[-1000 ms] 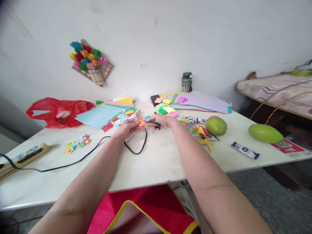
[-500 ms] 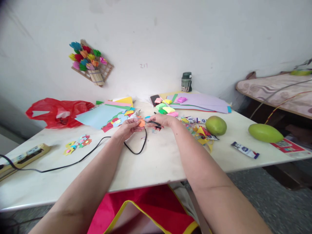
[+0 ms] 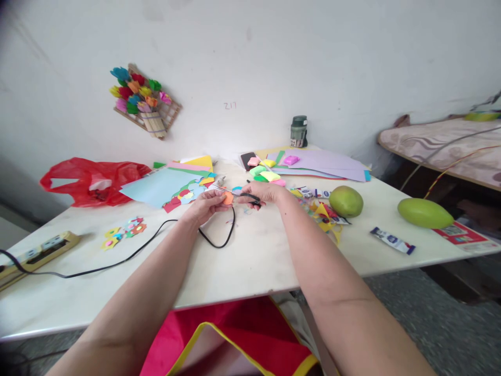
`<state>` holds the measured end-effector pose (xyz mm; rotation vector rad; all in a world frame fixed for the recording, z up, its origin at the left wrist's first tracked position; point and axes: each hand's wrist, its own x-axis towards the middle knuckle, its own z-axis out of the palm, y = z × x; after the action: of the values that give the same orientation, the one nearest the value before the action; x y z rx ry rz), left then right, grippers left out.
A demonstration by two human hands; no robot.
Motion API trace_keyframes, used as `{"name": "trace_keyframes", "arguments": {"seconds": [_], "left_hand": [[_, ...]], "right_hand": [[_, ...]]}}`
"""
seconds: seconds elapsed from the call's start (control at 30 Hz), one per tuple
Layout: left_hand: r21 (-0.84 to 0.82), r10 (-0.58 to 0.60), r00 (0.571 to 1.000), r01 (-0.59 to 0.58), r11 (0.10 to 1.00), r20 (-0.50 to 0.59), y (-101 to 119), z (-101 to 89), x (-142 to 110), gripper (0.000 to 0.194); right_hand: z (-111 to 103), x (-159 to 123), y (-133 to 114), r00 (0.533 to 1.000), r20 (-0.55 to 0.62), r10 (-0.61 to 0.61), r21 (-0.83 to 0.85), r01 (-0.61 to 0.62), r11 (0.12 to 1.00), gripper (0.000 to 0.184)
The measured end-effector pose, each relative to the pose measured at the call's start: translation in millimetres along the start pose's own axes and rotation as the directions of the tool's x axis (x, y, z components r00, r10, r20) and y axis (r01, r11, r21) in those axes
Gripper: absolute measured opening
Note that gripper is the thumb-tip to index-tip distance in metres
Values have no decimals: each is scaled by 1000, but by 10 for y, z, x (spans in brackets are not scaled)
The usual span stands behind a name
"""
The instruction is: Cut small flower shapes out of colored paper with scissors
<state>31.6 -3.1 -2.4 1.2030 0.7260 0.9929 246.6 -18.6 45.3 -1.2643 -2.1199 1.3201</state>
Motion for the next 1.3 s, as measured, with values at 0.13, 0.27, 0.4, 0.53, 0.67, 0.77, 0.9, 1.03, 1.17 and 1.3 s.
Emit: {"name": "trace_keyframes", "arguments": {"seconds": [0.13, 0.27, 0.4, 0.53, 0.67, 0.77, 0.9, 1.03, 1.17, 1.3], "left_hand": [[-7, 15, 999, -15, 1000, -28, 8, -3, 4, 25], [-2, 34, 998, -34, 999, -53, 19, -2, 4, 27], [33, 54, 997, -52, 998, -46, 22, -1, -1, 31], [79, 66, 998, -64, 995, -25, 16, 1, -4, 36], [114, 53, 999, -51, 992, -11, 12, 11, -3, 42], [141, 47, 999, -48, 989, 13, 15, 25, -2, 42], [165, 45, 998, -50, 985, 36, 19, 44, -7, 45], [162, 58, 998, -58, 985, 8, 16, 46, -1, 48], [217, 112, 993, -102, 971, -34, 23, 38, 12, 45], [314, 67, 996, -46, 948, -55, 37, 47, 6, 31]], "right_hand": [[-44, 22, 71, 1000, -12, -1, 24, 1, 1000, 27], [-74, 71, 171, 993, -86, -85, 47, 89, 995, 25], [-50, 91, 159, 972, -205, -117, 91, 138, 986, 24], [8, 100, 77, 954, -279, -110, 163, 160, 974, 29], [62, 131, 46, 948, -299, -112, 229, 185, 956, 33], [94, 164, 54, 951, -286, -118, 266, 198, 943, 32], [130, 206, 67, 952, -286, -112, 297, 199, 934, 27], [152, 228, 58, 944, -308, -114, 303, 211, 929, 27], [162, 232, 36, 932, -348, -106, 303, 219, 928, 25], [164, 238, 32, 922, -373, -107, 295, 227, 928, 25]]}}
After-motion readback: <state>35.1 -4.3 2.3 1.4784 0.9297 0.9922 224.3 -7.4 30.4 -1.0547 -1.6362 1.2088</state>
